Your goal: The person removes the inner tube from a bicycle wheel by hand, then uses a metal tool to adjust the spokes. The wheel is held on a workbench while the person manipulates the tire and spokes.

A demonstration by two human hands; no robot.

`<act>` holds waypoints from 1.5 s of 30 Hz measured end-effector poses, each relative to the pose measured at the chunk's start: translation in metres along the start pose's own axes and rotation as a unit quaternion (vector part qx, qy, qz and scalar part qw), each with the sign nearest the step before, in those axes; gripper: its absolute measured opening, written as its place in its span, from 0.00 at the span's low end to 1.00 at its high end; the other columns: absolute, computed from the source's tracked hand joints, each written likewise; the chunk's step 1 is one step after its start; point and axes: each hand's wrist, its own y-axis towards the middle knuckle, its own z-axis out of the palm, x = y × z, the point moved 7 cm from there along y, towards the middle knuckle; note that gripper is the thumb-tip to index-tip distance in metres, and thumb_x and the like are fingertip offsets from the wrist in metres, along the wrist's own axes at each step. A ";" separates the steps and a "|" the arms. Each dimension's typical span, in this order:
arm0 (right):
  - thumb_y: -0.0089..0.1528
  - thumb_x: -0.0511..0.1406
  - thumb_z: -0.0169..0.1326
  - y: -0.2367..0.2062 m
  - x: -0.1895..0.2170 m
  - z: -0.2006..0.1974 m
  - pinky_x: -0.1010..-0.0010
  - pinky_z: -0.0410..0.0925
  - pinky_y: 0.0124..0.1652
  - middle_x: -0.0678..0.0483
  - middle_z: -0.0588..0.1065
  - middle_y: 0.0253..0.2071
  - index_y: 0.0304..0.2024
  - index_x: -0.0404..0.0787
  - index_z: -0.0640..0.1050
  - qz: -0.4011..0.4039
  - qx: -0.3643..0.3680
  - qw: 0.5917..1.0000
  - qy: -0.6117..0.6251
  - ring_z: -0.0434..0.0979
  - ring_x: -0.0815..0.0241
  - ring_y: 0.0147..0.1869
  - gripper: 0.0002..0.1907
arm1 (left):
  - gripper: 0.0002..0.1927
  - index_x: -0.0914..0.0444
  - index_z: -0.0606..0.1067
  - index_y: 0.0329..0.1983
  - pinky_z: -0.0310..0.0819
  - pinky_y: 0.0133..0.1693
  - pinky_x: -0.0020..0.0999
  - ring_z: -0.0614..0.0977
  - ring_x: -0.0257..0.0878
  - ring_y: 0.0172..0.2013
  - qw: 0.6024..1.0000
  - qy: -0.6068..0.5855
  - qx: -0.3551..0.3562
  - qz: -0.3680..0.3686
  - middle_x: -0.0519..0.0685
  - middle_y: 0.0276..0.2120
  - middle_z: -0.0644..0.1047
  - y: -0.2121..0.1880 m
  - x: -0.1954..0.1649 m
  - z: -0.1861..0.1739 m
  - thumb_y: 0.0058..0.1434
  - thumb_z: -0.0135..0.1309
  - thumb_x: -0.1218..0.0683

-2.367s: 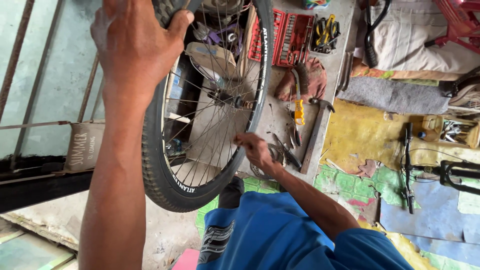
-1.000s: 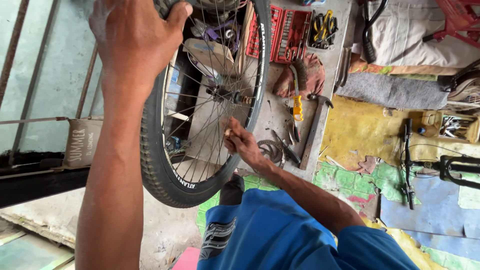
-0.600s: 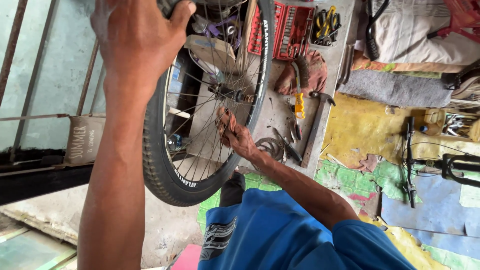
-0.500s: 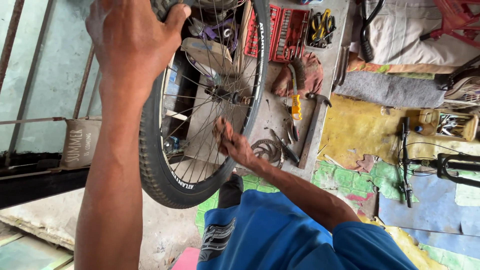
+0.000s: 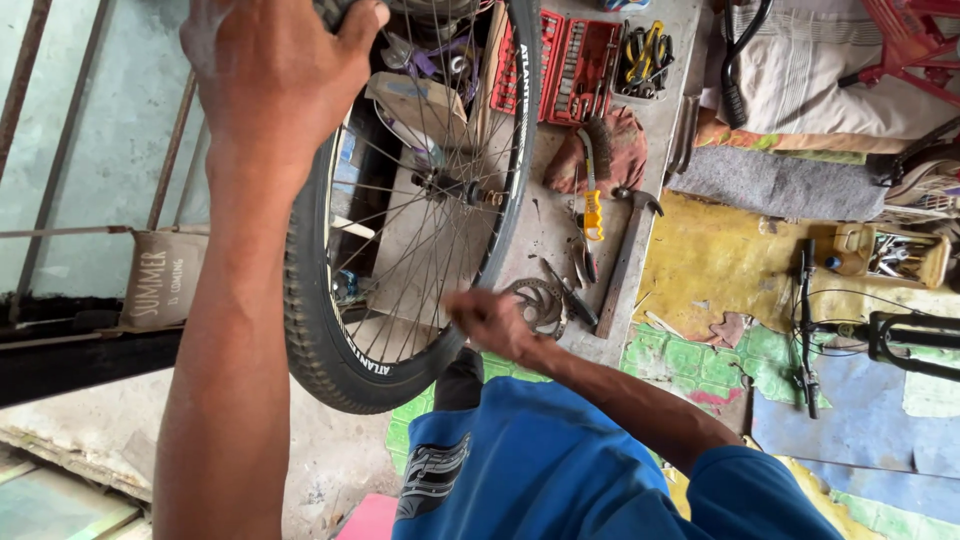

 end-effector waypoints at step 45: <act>0.69 0.31 0.41 0.066 0.030 -0.001 0.66 0.73 0.27 0.51 0.75 0.32 0.48 0.38 0.67 0.240 -0.086 0.945 0.207 0.75 0.61 0.28 0.07 | 0.18 0.66 0.76 0.47 0.72 0.40 0.58 0.81 0.58 0.40 0.997 -0.040 0.063 -0.034 0.59 0.37 0.79 0.009 -0.011 0.002 0.65 0.69 0.49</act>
